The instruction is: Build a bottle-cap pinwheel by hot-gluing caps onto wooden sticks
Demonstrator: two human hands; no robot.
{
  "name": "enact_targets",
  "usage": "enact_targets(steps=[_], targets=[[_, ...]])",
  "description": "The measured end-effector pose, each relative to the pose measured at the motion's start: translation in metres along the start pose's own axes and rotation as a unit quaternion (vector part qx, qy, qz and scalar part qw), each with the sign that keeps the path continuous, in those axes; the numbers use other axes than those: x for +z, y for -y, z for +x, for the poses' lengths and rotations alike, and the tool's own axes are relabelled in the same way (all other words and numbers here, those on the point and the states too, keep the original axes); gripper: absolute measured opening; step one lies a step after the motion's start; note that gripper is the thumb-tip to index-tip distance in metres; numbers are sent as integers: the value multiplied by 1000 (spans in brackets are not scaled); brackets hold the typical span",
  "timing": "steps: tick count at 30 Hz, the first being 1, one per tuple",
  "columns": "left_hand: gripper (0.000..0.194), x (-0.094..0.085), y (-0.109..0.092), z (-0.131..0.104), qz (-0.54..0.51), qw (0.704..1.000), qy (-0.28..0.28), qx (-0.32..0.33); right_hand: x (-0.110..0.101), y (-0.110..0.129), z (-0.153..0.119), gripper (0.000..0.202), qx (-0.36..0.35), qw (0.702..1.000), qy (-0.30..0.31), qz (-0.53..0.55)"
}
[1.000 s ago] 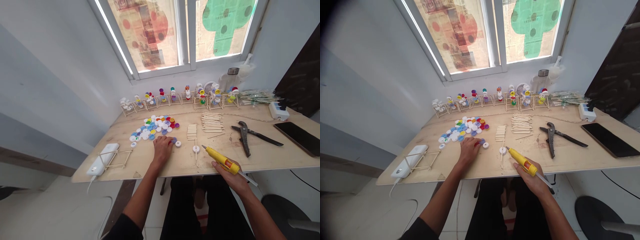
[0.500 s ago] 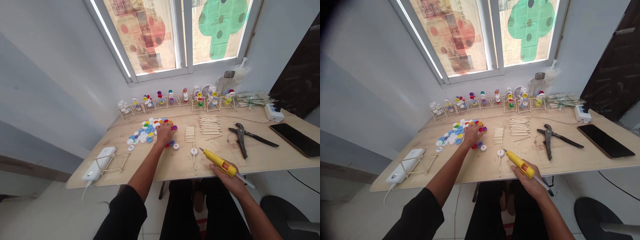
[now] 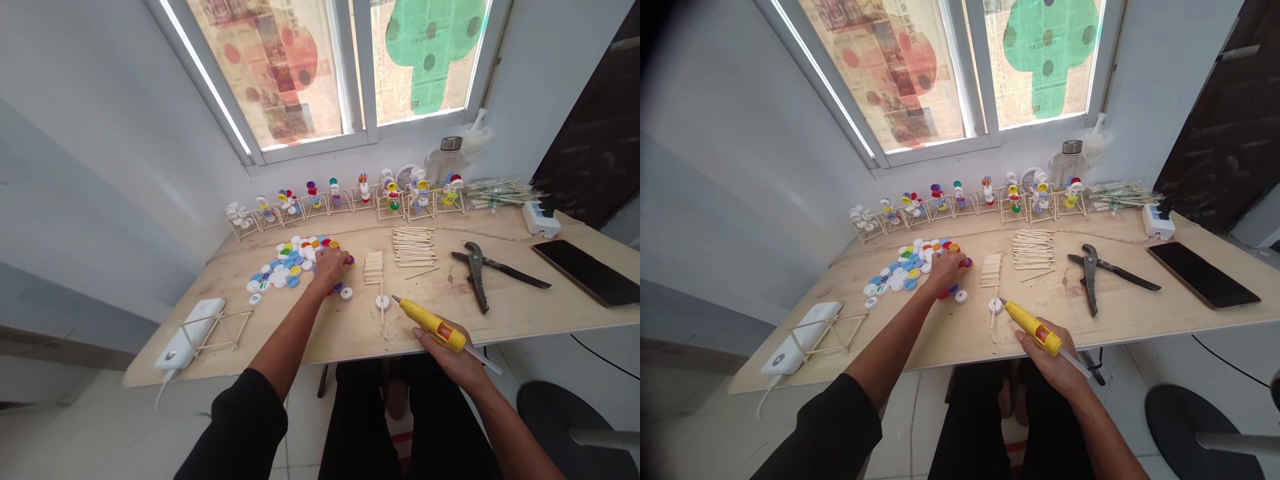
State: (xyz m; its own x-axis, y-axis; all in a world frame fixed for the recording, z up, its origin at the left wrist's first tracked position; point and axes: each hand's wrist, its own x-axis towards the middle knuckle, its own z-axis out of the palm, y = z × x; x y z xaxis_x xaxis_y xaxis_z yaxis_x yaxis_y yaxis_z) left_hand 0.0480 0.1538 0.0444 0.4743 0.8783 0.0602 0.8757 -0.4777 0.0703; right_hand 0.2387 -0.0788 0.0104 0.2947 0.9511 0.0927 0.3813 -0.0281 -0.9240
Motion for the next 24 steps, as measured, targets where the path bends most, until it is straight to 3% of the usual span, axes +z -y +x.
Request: enact_targets(steps=[3, 12, 20, 24], targets=[[16, -3, -1, -5, -14, 1000, 9, 19, 0, -3, 2, 28, 21, 999, 28, -12], [12, -9, 2, -25, -48, 997, 29, 50, 0, -2, 2, 31, 30, 999, 21, -12], [27, -8, 2, -23, -56, 997, 8, 46, 1, -2, 2, 31, 34, 999, 11, -23], [24, -4, -4, -22, -55, 997, 12, 56, 1, -1, 1, 32, 25, 999, 8, -26]])
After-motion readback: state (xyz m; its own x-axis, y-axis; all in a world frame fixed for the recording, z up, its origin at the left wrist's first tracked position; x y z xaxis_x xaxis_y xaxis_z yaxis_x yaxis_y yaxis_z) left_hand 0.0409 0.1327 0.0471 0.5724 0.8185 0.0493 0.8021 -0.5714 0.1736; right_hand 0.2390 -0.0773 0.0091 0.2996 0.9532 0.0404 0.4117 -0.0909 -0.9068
